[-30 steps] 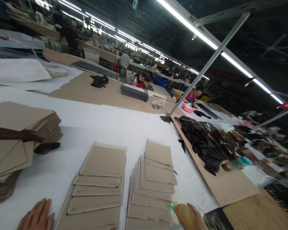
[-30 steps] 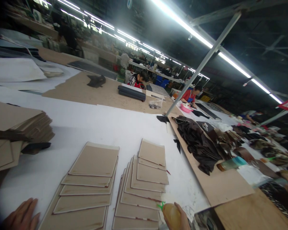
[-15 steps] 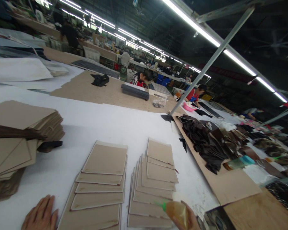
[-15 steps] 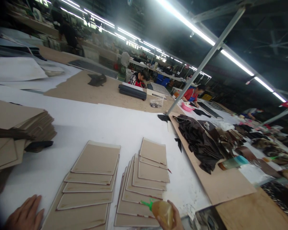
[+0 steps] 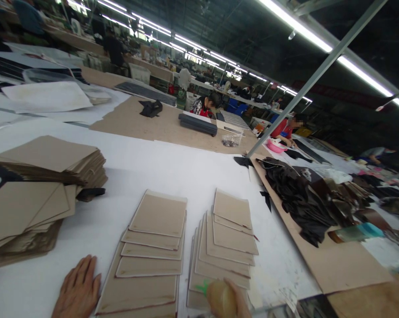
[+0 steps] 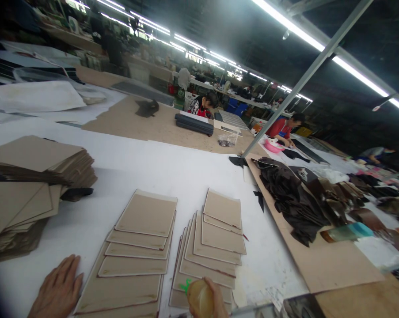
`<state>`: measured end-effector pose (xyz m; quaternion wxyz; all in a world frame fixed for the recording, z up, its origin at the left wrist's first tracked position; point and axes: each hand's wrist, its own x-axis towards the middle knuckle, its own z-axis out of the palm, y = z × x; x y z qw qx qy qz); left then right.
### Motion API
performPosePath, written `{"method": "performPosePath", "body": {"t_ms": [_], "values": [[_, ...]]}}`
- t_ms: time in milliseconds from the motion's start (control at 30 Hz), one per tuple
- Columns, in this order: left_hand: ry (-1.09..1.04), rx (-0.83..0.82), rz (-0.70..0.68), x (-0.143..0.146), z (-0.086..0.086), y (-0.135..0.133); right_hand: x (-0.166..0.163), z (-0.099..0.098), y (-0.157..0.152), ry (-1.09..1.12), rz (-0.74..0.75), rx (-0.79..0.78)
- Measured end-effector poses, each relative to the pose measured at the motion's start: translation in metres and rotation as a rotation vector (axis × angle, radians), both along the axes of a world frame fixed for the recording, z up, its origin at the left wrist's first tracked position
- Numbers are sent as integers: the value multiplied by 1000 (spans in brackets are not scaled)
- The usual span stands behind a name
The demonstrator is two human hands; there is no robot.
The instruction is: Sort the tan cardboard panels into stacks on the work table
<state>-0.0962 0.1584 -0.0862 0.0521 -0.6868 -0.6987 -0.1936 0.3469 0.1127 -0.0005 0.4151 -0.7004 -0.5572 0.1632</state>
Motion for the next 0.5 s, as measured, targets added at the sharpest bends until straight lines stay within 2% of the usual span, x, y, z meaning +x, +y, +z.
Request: {"method": "performPosePath", "body": {"t_ms": [233, 500], "values": [[74, 14, -77, -8, -17, -1, 2, -9, -1, -86, 90, 26], [88, 16, -86, -9, -17, -2, 14, -4, -5, -88, 87, 57]]}}
